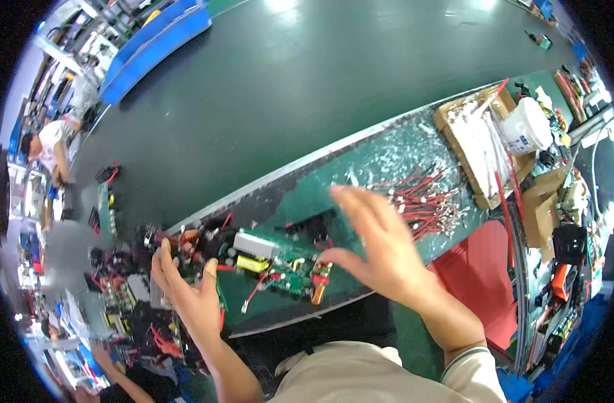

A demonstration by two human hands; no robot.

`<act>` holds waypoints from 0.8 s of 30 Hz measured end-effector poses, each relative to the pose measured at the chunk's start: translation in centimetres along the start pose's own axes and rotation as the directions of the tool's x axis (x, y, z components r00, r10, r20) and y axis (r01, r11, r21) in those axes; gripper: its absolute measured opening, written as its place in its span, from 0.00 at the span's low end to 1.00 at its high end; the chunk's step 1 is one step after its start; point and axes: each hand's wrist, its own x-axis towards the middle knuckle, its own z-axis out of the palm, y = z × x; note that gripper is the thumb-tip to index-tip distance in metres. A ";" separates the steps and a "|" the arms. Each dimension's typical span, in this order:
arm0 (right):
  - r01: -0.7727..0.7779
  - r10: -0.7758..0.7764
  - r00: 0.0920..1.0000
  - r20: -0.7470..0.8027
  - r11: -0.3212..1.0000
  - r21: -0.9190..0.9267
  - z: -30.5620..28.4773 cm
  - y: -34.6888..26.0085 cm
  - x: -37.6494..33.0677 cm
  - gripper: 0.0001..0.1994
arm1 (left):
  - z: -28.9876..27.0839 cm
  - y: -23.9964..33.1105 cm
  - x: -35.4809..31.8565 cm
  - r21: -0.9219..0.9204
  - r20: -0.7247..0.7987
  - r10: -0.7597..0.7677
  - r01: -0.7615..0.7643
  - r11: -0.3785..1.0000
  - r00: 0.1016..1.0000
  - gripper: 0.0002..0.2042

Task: Assembling electronic components, applying paste, and installing a cooling fan onto a PCB.

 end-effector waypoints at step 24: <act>-0.336 0.363 0.932 0.028 0.888 -0.313 3.4 4.2 -2.7 0.31 | 2.8 -1.4 4.2 -0.213 0.210 0.070 -0.025 0.977 0.975 0.15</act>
